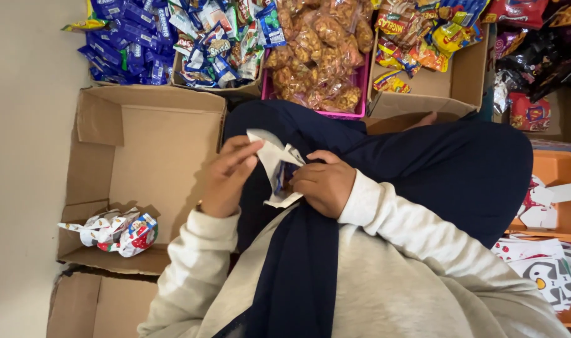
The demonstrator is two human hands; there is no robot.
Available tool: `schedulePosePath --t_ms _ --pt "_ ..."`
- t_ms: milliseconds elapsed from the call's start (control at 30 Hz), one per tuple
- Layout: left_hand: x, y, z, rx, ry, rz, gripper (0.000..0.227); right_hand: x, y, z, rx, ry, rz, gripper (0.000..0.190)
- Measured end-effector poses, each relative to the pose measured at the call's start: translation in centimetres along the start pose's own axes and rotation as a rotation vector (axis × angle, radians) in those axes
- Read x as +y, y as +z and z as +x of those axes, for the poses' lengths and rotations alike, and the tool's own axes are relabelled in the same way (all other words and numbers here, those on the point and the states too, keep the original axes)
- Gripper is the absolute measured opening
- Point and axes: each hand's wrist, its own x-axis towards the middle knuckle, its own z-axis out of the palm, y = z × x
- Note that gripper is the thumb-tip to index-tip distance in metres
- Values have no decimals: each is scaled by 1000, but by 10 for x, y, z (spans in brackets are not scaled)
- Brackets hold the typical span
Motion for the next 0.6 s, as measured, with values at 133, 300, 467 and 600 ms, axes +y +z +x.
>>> schedulePosePath --t_ms 133,300,467,600 --pt "14 -15 -2 -86 216 -28 40 -7 -8 10 8 -15 22 17" --pt "-45 -24 7 -133 165 -436 113 -1 2 2 39 -11 60 18" --pt "-56 -14 6 -489 -53 -181 112 -10 -9 13 -4 18 171 18" --pt "-45 -15 21 -622 -55 -106 86 -8 -8 9 2 24 323 30"
